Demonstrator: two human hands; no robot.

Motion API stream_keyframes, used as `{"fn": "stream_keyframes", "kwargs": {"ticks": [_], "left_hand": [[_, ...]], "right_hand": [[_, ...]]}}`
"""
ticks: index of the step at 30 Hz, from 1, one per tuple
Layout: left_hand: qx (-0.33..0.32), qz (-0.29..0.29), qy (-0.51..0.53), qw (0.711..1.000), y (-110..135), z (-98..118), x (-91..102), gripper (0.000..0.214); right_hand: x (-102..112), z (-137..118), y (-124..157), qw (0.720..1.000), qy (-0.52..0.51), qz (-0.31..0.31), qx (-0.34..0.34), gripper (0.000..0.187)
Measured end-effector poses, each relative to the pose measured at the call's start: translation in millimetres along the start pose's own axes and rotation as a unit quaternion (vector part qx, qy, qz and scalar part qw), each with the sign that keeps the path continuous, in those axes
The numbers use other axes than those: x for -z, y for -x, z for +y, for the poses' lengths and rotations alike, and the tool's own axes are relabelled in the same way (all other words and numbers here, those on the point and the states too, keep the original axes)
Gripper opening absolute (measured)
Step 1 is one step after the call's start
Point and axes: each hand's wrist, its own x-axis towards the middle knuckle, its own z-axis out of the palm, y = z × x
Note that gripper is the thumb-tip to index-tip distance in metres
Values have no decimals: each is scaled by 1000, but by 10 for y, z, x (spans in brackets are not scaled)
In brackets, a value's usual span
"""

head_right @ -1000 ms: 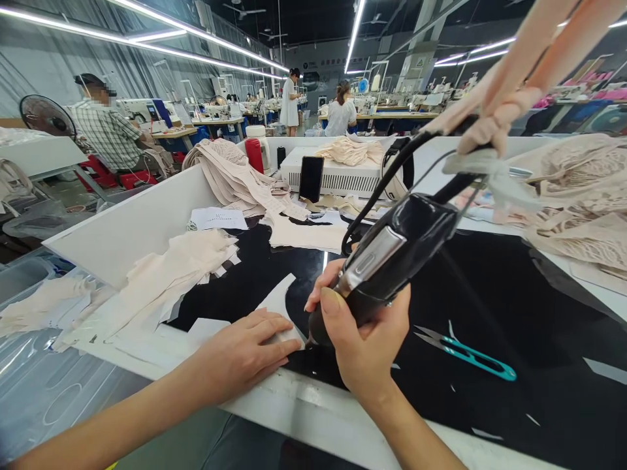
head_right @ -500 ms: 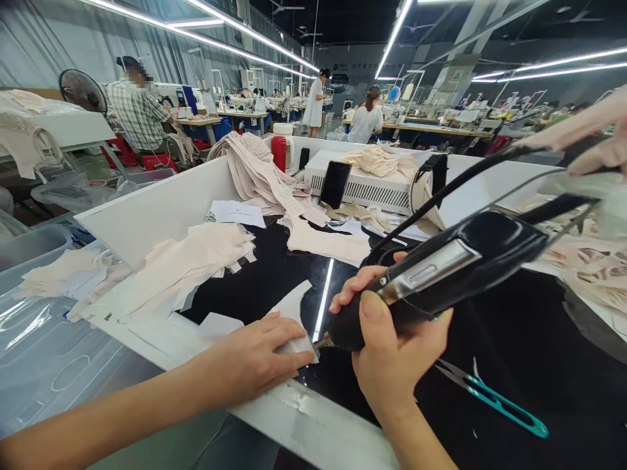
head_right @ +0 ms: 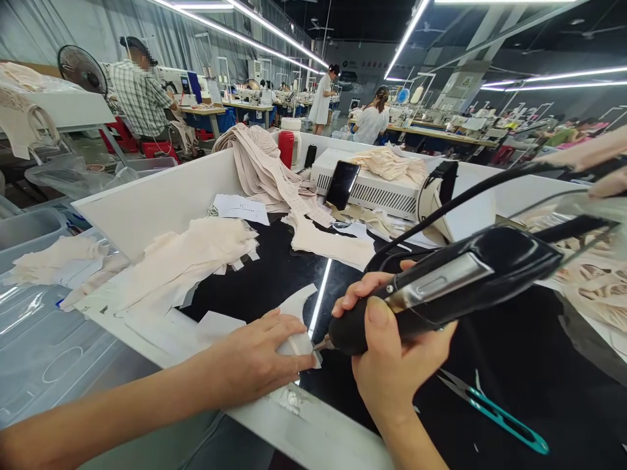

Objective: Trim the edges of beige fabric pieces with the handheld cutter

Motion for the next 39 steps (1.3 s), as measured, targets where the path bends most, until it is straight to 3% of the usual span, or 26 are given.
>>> {"fn": "stream_keyframes", "kwargs": {"ticks": [17,27,30,35,39], "left_hand": [[-10,14,15,1000,2,-26,-22,25],[25,38,-26,999,85,356,10,28],[-6,64,-24,998,50,311,70,22],[-44,42,23,998,-13,161,79,19],[-27,33,34,998,6,75,76,15]], "right_hand": [[-76,100,-49,1000,-3,-7,8,48],[55,-26,99,999,-15,-42,14,51],[86,-35,126,999,-19,-48,16,53],[82,-17,138,999,-23,-45,20,52],[72,-10,157,998,-29,-46,31,49]]}}
